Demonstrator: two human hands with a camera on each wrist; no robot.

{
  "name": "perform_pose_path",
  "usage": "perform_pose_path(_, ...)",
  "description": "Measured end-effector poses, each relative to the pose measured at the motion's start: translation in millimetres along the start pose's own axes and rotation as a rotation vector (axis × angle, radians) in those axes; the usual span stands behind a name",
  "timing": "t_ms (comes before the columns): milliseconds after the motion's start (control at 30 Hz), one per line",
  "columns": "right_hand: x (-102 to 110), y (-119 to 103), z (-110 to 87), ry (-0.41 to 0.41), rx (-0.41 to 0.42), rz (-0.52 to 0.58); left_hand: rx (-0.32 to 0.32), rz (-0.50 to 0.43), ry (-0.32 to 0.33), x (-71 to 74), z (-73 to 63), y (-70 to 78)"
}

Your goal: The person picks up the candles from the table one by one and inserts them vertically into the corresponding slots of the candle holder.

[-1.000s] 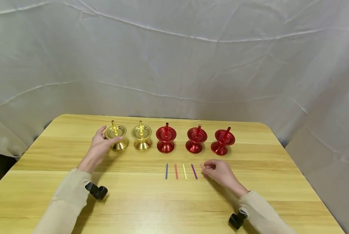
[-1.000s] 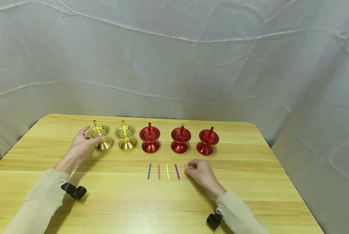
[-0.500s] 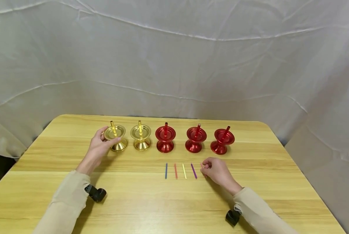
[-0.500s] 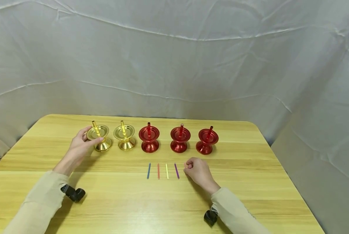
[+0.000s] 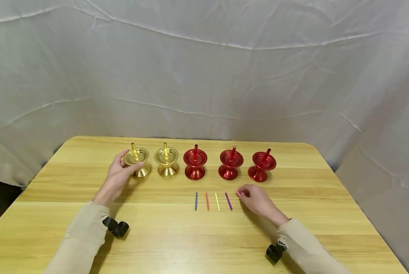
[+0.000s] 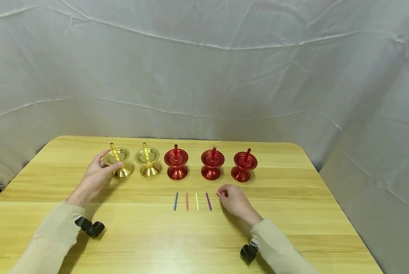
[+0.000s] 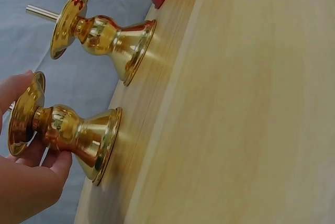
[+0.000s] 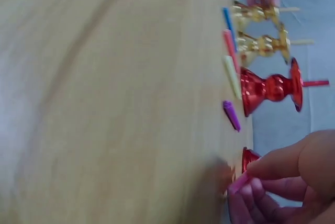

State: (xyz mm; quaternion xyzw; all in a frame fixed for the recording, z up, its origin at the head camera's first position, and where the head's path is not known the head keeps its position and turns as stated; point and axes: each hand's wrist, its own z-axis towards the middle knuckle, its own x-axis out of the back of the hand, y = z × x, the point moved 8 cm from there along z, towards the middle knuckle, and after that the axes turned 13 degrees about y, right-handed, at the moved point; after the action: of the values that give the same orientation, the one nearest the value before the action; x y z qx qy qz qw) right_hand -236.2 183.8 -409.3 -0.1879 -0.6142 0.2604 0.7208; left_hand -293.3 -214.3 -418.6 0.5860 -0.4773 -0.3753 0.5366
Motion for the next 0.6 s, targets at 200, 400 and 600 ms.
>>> perform_pose_path(200,-2,6,1.0,-0.059,-0.146,0.206,-0.005,-0.024,0.001,-0.9,-0.5,3.2)
perform_pose_path(400,-3,-2,3.7,-0.035,-0.156,0.318,-0.016,-0.021,-0.013,-0.8,-0.8,3.2)
perform_pose_path(600,0,-16,8.6,0.024,-0.102,0.387,-0.03,0.003,-0.035,-4.2,-0.7,1.9)
